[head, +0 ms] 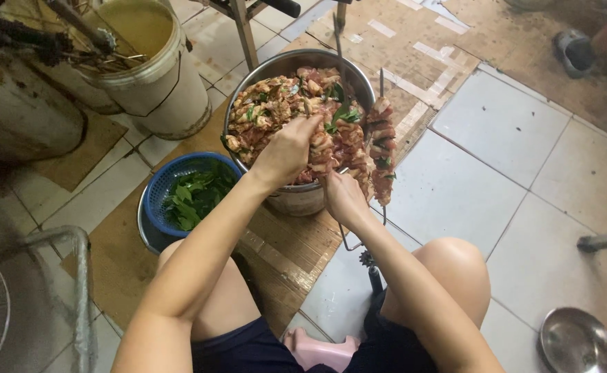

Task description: Manually skewering marinated pieces of meat onto metal rods for grilling.

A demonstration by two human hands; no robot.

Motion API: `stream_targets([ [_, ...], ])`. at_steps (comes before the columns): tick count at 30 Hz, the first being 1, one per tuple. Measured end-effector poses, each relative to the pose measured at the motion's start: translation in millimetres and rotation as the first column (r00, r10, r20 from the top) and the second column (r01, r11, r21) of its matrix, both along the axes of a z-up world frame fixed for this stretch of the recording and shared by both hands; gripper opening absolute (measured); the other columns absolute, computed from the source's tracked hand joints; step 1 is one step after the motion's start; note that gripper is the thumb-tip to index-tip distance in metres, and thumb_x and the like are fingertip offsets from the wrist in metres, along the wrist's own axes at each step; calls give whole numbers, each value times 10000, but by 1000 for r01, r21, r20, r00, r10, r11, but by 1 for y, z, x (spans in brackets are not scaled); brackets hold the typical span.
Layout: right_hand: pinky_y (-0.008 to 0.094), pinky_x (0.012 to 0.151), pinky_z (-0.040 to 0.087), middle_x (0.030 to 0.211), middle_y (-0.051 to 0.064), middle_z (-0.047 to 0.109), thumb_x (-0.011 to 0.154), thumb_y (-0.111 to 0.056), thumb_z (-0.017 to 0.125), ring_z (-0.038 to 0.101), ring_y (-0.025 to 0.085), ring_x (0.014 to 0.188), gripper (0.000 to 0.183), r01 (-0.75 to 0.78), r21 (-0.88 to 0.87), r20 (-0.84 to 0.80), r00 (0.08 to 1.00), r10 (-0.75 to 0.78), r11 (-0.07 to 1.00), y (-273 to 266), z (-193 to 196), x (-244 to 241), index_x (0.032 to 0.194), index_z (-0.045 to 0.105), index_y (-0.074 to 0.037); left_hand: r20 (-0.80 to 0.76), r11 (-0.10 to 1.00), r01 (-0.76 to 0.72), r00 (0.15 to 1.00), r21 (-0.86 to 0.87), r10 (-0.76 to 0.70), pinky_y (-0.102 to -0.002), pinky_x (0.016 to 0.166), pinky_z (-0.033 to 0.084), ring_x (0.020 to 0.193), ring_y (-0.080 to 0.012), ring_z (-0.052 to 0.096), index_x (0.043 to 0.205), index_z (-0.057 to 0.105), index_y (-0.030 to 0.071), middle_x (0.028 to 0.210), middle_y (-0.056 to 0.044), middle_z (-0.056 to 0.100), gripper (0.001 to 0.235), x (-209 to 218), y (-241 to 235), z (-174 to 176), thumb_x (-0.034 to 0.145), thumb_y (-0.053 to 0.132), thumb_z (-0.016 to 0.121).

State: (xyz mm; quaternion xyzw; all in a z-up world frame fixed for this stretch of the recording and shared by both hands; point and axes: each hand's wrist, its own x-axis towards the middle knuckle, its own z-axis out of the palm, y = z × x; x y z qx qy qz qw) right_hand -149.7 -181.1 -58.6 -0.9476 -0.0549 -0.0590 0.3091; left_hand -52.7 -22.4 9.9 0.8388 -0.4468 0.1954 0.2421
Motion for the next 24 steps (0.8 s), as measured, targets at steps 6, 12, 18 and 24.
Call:
stream_targets([
  [6, 468, 865, 512, 1033, 245, 669, 897, -306, 758, 643, 377, 975, 444, 398, 253, -33, 915, -403, 882, 8, -25, -64, 1117, 608, 49, -364, 961, -63, 930, -269, -40, -353, 757, 623, 842, -241, 725, 1347, 647, 52, 995, -156, 745, 304, -10, -10, 4, 1068, 116, 546],
  [12, 521, 973, 398, 1285, 230, 515, 663, -380, 919, 445, 386, 1198, 986, 615, 81, -72, 788, -611, 784, 3, -129, -96, 1381, 408, 65, -239, 879, -59, 969, -473, -64, -331, 834, 616, 968, -211, 738, 1208, 708, 91, 1130, -94, 751, 226, -4, -17, -23, 1081, 167, 538],
  [18, 474, 891, 481, 1043, 136, 554, 678, -321, 854, 552, 317, 983, 753, 600, 276, -120, 796, -593, 751, -1, -155, -91, 1246, 480, 1, -374, 724, -138, 911, -675, -175, -338, 725, 548, 828, -186, 640, 1183, 552, 91, 1016, -81, 649, 178, 1, -29, -30, 1107, 229, 471],
  [24, 464, 826, 429, 955, 106, 516, 641, -340, 924, 526, 286, 871, 690, 643, 187, 93, 741, -665, 742, 12, -111, -86, 1074, 496, -16, -468, 374, -376, 862, -848, -194, -232, 611, 422, 699, -112, 508, 1065, 540, 81, 840, -37, 476, 316, 4, -30, 19, 1160, 343, 391],
])
